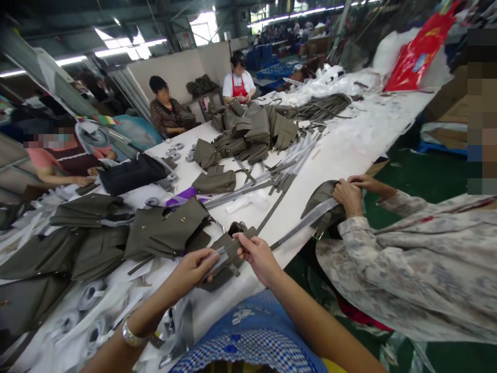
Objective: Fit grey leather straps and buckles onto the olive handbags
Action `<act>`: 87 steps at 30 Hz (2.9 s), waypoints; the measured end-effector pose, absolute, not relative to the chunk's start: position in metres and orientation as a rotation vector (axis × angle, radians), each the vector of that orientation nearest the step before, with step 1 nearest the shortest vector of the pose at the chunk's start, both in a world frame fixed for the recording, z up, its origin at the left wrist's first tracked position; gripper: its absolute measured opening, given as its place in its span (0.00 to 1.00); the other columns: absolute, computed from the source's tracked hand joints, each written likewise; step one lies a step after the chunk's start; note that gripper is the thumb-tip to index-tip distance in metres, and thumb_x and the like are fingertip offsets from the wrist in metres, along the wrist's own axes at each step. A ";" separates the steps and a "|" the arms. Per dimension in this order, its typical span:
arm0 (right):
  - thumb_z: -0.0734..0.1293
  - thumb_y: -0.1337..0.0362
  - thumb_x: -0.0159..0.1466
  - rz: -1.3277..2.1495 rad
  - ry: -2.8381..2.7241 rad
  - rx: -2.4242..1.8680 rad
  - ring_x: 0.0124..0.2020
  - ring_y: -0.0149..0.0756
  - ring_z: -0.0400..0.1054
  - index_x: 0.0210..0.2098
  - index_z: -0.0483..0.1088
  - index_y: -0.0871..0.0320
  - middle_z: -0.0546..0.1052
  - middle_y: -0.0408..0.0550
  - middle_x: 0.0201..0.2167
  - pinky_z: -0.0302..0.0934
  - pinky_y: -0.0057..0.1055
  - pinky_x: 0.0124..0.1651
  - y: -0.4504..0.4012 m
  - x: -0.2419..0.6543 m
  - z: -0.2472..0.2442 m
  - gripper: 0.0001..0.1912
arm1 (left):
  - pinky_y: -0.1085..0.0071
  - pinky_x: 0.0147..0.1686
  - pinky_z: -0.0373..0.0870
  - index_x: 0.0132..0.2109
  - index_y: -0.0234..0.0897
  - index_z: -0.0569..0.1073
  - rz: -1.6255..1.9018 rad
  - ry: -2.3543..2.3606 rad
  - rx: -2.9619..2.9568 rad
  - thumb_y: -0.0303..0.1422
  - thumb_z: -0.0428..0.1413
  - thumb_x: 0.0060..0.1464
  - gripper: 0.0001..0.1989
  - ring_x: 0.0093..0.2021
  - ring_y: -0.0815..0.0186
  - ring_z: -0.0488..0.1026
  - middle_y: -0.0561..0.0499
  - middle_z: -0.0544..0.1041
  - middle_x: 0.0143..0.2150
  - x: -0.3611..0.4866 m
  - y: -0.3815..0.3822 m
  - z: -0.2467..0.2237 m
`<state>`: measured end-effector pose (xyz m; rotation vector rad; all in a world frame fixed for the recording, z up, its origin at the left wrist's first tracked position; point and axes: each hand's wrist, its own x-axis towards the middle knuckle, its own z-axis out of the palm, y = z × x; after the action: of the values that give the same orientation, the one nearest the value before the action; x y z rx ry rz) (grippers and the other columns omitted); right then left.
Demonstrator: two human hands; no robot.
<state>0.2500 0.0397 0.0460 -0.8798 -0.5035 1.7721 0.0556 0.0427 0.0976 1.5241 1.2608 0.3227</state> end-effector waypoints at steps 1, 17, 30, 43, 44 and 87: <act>0.72 0.53 0.57 1.764 -0.475 -0.875 0.22 0.24 0.62 0.40 0.76 0.62 0.71 0.41 0.21 0.58 0.23 0.27 0.041 0.255 0.043 0.19 | 0.79 0.16 0.54 0.36 0.33 0.71 0.304 1.271 1.511 0.50 0.47 0.59 0.23 0.15 0.74 0.60 0.56 0.69 0.20 0.054 0.044 0.098; 0.74 0.62 0.56 1.705 -0.563 -0.776 0.41 0.32 0.68 0.41 0.76 0.53 0.76 0.45 0.44 0.64 0.31 0.46 0.033 0.283 0.026 0.13 | 0.70 0.43 0.71 0.64 0.44 0.63 0.499 1.070 3.029 0.23 0.49 0.62 0.25 0.43 0.66 0.74 0.49 0.74 0.58 0.026 0.032 0.087; 0.72 0.62 0.58 1.726 -0.587 -0.898 0.38 0.31 0.68 0.45 0.75 0.53 0.77 0.48 0.44 0.62 0.27 0.39 0.032 0.285 0.013 0.14 | 0.69 0.40 0.71 0.62 0.42 0.65 0.534 1.004 3.077 0.23 0.50 0.62 0.23 0.40 0.66 0.74 0.49 0.74 0.58 0.024 0.038 0.081; 0.75 0.61 0.55 1.804 -0.486 -0.931 0.36 0.29 0.68 0.43 0.76 0.54 0.78 0.45 0.40 0.63 0.28 0.42 0.026 0.283 0.005 0.17 | 0.67 0.49 0.71 0.64 0.49 0.61 0.466 1.138 2.690 0.22 0.49 0.60 0.28 0.51 0.63 0.74 0.49 0.71 0.61 0.025 0.034 0.038; 0.75 0.61 0.55 1.793 -0.471 -0.949 0.34 0.29 0.68 0.43 0.76 0.55 0.78 0.45 0.38 0.63 0.28 0.40 0.027 0.284 0.002 0.16 | 0.66 0.51 0.70 0.65 0.49 0.60 0.440 1.186 2.545 0.23 0.49 0.60 0.28 0.54 0.62 0.72 0.50 0.70 0.61 0.028 0.035 0.037; 0.65 0.58 0.63 1.242 -1.709 -0.980 0.45 0.39 0.70 0.47 0.73 0.55 0.75 0.51 0.46 0.65 0.35 0.46 0.140 0.292 -0.070 0.15 | 0.76 0.21 0.51 0.27 0.34 0.68 0.309 1.380 1.329 0.53 0.50 0.54 0.25 0.19 0.74 0.57 0.57 0.64 0.19 0.079 0.134 0.039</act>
<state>0.2923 0.1404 -0.0698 -0.9801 -1.7090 1.2420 0.0790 0.1337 0.0391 1.3292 1.3804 0.3094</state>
